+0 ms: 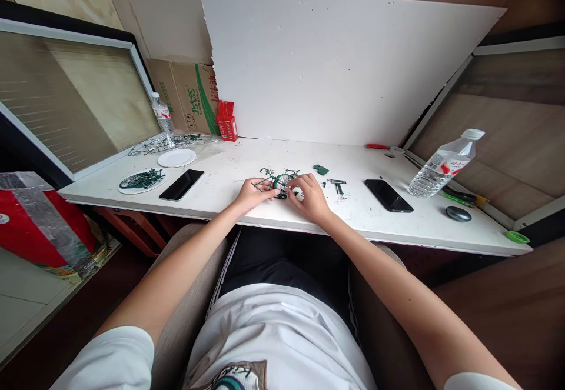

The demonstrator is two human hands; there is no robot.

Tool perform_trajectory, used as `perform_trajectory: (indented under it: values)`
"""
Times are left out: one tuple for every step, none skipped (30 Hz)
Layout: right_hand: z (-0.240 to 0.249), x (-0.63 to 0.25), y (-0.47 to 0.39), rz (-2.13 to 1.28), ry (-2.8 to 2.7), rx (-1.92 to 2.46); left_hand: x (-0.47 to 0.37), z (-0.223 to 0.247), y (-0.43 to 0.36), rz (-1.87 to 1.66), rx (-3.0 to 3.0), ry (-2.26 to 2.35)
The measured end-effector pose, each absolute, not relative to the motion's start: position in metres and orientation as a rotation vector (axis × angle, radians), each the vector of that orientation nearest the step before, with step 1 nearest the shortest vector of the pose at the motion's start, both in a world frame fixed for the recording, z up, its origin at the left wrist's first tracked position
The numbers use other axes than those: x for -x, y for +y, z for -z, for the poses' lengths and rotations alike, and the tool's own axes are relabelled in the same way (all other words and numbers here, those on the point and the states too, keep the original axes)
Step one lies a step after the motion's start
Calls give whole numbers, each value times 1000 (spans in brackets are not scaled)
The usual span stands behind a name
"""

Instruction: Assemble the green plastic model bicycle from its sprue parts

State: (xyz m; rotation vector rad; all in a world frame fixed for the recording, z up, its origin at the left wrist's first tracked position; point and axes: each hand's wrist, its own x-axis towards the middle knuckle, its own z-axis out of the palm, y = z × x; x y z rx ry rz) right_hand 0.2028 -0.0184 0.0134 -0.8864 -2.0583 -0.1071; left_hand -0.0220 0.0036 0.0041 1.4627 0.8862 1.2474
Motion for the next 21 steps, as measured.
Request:
perform_trajectory:
  values:
    - [-13, -203, -18, 104, -2059, 885, 22, -4, 4, -1246, -1467, 884]
    - [-13, -203, -17, 100, -2057, 886, 22, -4, 3, -1243, -1473, 882]
    - [-12, -203, -17, 97, -2057, 890, 22, -5, 3, -1237, -1482, 880]
    - [-12, -203, -16, 96, -2057, 898, 22, -5, 3, -1230, -1490, 877]
    - [-11, -204, -16, 98, -2058, 907, 22, -6, 3, -1225, -1498, 874]
    - [-11, -204, -15, 103, -2060, 916, 22, -6, 2, -1219, -1504, 870]
    - [-10, -204, -15, 109, -2064, 928, 22, -6, 2, -1214, -1509, 866]
    - [-10, -204, -14, 113, -2068, 943, 22, -6, 2, -1209, -1512, 864]
    - [-9, -204, -14, 117, -2071, 960, 22, -5, 2, -1205, -1512, 864]
    - [-9, -204, -14, 119, -2073, 977, 22, -5, 2, -1201, -1511, 867]
    - [-9, -204, -14, 121, -2074, 993, 22, -5, 2, -1196, -1509, 871]
    - [-9, -204, -13, 124, -2074, 1005, 21, -5, 2, -1191, -1506, 875]
    - [-8, -204, -13, 126, -2073, 1015, 21, -5, 2, -1188, -1503, 880]
    - [-8, -204, -13, 130, -2071, 1022, 21, -5, 1, -1183, -1503, 882]
    - [-8, -203, -13, 135, -2068, 1031, 21, -6, 1, -1178, -1504, 883]
    - [-8, -203, -13, 141, -2067, 1038, 21, -7, 0, -1174, -1506, 883]
    - [-8, -203, -13, 147, -2070, 1044, 21, -8, -1, -1171, -1508, 883]
    - [-9, -202, -13, 156, -2075, 1049, 21, -8, -2, -1168, -1509, 882]
    - [-9, -202, -13, 166, -2082, 1054, 21, -9, -2, -1164, -1511, 882]
    - [-9, -202, -13, 176, -2090, 1058, 21, -9, -3, -1158, -1514, 883]
    - [-9, -202, -13, 186, -2099, 1061, 21, -9, -3, -1153, -1517, 885]
